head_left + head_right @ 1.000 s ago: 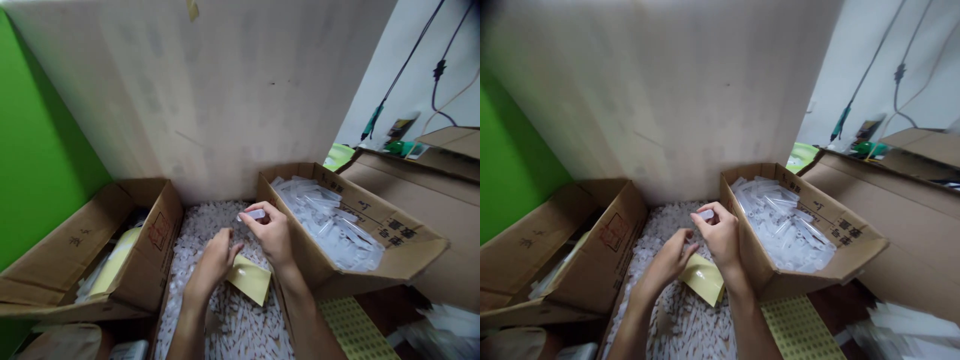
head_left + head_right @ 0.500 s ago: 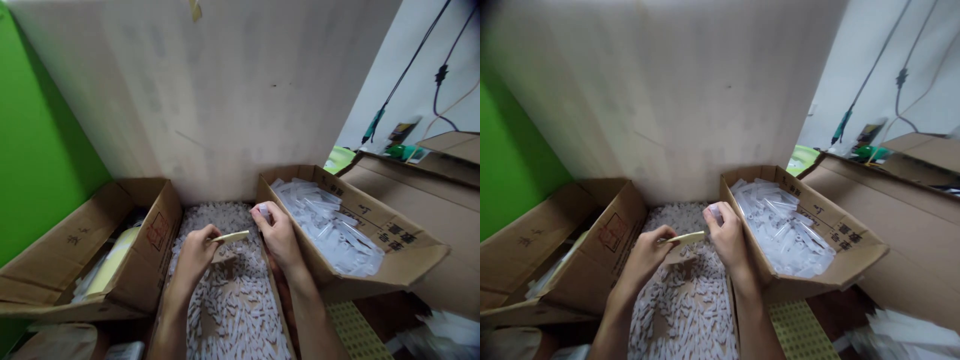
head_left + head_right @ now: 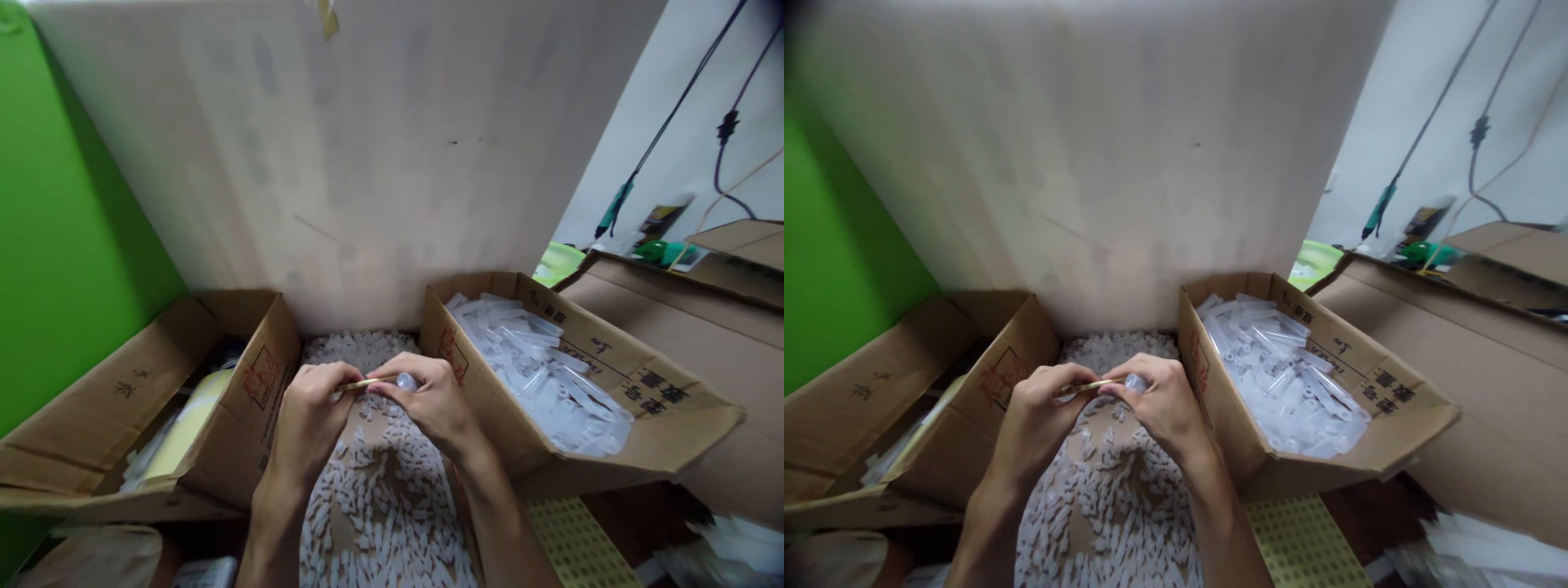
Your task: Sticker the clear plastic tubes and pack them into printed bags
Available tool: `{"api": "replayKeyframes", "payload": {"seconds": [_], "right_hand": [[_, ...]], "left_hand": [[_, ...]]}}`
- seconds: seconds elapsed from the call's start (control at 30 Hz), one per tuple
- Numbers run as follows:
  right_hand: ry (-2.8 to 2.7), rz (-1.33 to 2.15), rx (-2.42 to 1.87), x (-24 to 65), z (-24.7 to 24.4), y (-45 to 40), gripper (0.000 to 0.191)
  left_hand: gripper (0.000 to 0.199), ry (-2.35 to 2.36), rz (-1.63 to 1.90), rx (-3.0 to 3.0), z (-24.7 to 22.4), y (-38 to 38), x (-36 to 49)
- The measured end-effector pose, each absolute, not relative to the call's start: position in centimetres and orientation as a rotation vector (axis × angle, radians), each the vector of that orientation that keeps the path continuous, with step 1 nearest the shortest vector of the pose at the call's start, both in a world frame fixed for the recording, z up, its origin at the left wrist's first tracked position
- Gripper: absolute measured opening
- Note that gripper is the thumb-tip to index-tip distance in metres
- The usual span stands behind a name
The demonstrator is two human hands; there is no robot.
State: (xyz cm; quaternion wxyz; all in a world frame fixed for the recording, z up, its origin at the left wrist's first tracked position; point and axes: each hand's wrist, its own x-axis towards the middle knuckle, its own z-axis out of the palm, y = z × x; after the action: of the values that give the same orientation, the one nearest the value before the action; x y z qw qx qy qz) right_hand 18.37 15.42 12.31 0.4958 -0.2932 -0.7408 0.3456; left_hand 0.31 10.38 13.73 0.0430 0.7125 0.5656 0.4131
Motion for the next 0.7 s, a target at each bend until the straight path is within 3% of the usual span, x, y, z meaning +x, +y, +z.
{"api": "replayKeyframes", "payload": {"seconds": [0.17, 0.53, 0.7], "right_hand": [[-1.682, 0.867, -0.718, 18.4, 12.6, 15.1, 0.003], [-1.697, 0.792, -0.724, 18.4, 12.6, 15.1, 0.009], [-1.743, 0.706, -0.762, 18.5, 12.8, 15.0, 0.013]], "left_hand": [[0.006, 1.531, 1.343, 2.167, 13.9, 10.2, 0.1], [0.004, 1.575, 1.367, 2.07, 14.0, 10.3, 1.1], [0.011, 1.499, 1.362, 2.125, 14.1, 10.4, 0.6]]}}
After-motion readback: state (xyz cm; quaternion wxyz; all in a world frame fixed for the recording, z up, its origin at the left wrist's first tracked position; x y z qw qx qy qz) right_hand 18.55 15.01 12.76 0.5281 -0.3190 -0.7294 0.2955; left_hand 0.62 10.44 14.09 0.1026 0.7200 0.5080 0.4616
